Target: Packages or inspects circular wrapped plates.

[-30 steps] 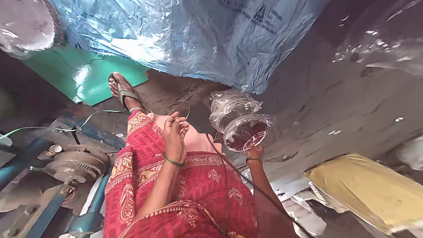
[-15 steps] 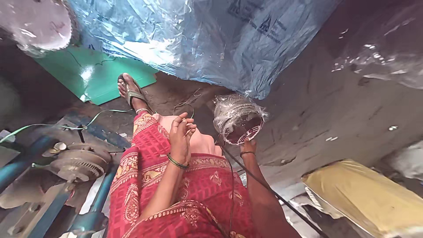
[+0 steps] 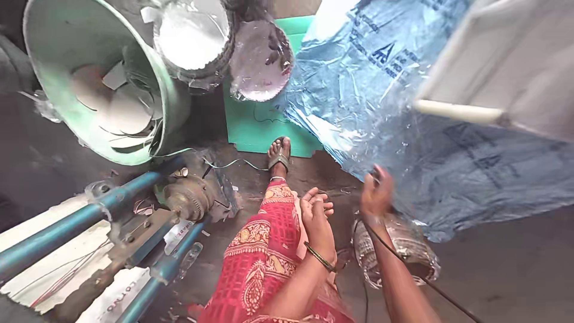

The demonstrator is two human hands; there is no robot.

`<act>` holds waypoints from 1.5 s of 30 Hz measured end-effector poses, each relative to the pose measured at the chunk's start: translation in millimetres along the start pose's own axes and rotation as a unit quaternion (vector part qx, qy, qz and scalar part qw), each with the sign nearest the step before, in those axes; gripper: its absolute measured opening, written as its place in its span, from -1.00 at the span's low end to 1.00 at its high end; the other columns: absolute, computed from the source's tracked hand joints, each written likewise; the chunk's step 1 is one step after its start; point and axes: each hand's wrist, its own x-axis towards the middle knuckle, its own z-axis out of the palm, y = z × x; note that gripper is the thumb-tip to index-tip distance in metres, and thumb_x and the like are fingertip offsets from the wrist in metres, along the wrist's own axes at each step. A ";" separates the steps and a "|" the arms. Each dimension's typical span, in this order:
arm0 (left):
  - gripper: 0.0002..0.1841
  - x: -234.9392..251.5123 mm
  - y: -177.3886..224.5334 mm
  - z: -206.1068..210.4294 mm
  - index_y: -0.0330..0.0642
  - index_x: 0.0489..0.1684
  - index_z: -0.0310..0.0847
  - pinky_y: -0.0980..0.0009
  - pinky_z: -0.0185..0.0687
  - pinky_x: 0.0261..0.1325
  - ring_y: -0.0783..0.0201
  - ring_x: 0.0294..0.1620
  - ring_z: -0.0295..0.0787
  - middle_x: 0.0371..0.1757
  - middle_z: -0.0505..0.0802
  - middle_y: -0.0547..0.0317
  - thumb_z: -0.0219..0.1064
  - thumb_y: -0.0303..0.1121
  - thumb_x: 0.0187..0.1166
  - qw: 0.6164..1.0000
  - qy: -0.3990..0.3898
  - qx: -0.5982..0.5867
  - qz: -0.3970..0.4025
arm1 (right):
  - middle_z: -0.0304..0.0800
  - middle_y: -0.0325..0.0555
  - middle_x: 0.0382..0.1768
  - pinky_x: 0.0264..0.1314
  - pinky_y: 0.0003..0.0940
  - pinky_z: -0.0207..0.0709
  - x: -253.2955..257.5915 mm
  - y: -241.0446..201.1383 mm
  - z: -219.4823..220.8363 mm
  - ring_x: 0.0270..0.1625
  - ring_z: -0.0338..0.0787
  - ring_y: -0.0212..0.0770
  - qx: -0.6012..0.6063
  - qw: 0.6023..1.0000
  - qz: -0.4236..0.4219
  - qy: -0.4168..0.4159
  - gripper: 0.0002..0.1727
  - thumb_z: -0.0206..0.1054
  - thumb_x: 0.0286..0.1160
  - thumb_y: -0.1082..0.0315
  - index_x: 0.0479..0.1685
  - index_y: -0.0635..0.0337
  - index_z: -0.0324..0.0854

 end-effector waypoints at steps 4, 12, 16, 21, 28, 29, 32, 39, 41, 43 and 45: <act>-0.56 12.0 23.1 -2.3 -0.29 0.64 0.25 0.24 0.63 0.21 0.16 0.15 0.70 0.38 0.63 -0.12 -0.09 -0.35 0.85 0.997 0.058 -0.042 0.005 | 0.46 0.39 0.56 0.58 0.01 0.50 166.7 -104.9 129.1 0.55 0.58 0.19 0.124 0.970 -0.075 -0.193 -0.32 0.15 0.78 0.13 0.73 0.42 0.19; -0.54 30.3 37.9 -17.2 -0.42 0.63 0.21 0.38 0.66 0.14 0.25 0.12 0.69 0.35 0.60 -0.17 -0.15 -0.38 0.85 0.992 0.097 -0.070 0.023 | 0.49 0.46 0.51 0.59 0.12 0.43 255.7 -225.2 231.4 0.56 0.55 0.30 0.154 0.964 0.187 -0.108 -0.06 0.52 0.39 0.31 0.74 0.44 0.08; -0.57 29.5 32.0 -13.6 -0.36 0.63 0.23 0.35 0.71 0.04 0.25 -0.03 0.76 0.29 0.67 -0.11 -0.12 -0.39 0.87 0.992 0.099 -0.076 0.022 | 0.57 0.43 0.45 0.52 0.24 0.45 226.5 -180.1 178.0 0.48 0.63 0.34 0.102 0.977 0.154 -0.105 -0.23 0.34 0.55 0.33 0.75 0.35 0.13; -0.57 -3.7 70.9 11.9 -0.41 0.64 0.16 0.33 0.67 0.20 0.20 0.10 0.72 0.38 0.57 -0.13 -0.27 -0.51 0.86 0.993 0.103 0.003 -0.064 | 0.64 0.35 0.43 0.54 0.20 0.44 138.7 -68.4 19.0 0.47 0.67 0.25 0.009 0.993 0.089 -0.082 -0.36 0.16 0.70 0.34 0.77 0.29 0.19; -0.66 -11.6 -28.0 -23.6 -0.12 0.48 0.45 0.38 0.71 0.03 0.29 -0.05 0.76 0.17 0.74 0.15 -0.04 -0.38 0.86 0.983 -0.161 0.049 -0.077 | 0.56 0.44 0.47 0.59 0.21 0.42 -32.7 38.9 -227.1 0.50 0.62 0.29 -0.125 0.983 0.091 -0.094 -0.42 0.06 0.66 0.53 0.70 0.42 0.25; -0.66 -14.2 -31.8 -24.7 -0.12 0.48 0.47 0.40 0.70 0.01 0.29 -0.07 0.76 0.15 0.75 0.13 -0.04 -0.37 0.86 0.975 -0.190 0.074 -0.093 | 0.51 0.44 0.52 0.63 0.22 0.36 -58.5 45.6 -246.5 0.55 0.57 0.31 -0.130 0.980 0.102 -0.107 -0.44 0.05 0.69 0.54 0.70 0.43 0.26; -0.62 -18.9 -46.6 -29.9 -0.16 0.52 0.46 0.36 0.71 0.03 0.27 -0.02 0.79 0.23 0.77 0.06 -0.06 -0.32 0.87 0.920 -0.311 0.212 -0.105 | 0.62 0.44 0.41 0.44 0.44 0.43 -123.9 74.0 -277.2 0.39 0.67 0.44 -0.177 0.966 0.100 -0.163 -0.53 0.10 0.74 0.52 0.60 0.37 0.41; -0.58 -19.4 -62.2 -40.6 -0.22 0.46 0.57 0.09 0.54 0.42 0.11 0.30 0.71 0.36 0.73 -0.09 -0.01 -0.18 0.86 0.649 -0.531 0.545 -0.019 | 0.57 0.36 0.51 0.64 0.27 0.33 -161.9 164.8 -216.1 0.57 0.55 0.35 -0.194 0.927 0.160 -0.278 -0.54 0.14 0.71 0.56 0.57 0.34 0.49; -0.57 -18.9 -60.8 -42.1 -0.20 0.50 0.53 0.02 0.52 0.45 0.03 0.33 0.70 0.38 0.72 -0.12 -0.01 -0.17 0.86 0.612 -0.532 0.584 -0.011 | 0.50 0.42 0.53 0.59 0.34 0.34 -157.0 169.5 -197.9 0.57 0.51 0.42 -0.244 0.890 0.220 -0.316 -0.45 0.20 0.60 0.63 0.62 0.27 0.46; -0.55 -19.4 -54.8 -38.8 -0.20 0.55 0.50 -0.05 0.50 0.48 -0.05 0.40 0.67 0.43 0.68 -0.17 0.02 -0.18 0.85 0.601 -0.522 0.605 -0.014 | 0.40 0.49 0.58 0.60 0.39 0.31 -152.6 161.6 -190.2 0.59 0.44 0.50 -0.283 0.856 0.271 -0.338 -0.37 0.24 0.58 0.61 0.70 0.24 0.37; -0.55 -21.3 -45.1 -35.7 -0.20 0.58 0.48 -0.10 0.46 0.55 -0.11 0.49 0.62 0.49 0.66 -0.21 0.07 -0.19 0.84 0.598 -0.512 0.617 -0.015 | 0.26 0.53 0.66 0.63 0.41 0.26 -143.2 144.8 -183.9 0.65 0.36 0.53 -0.293 0.841 0.287 -0.353 -0.30 0.26 0.61 0.56 0.79 0.25 0.20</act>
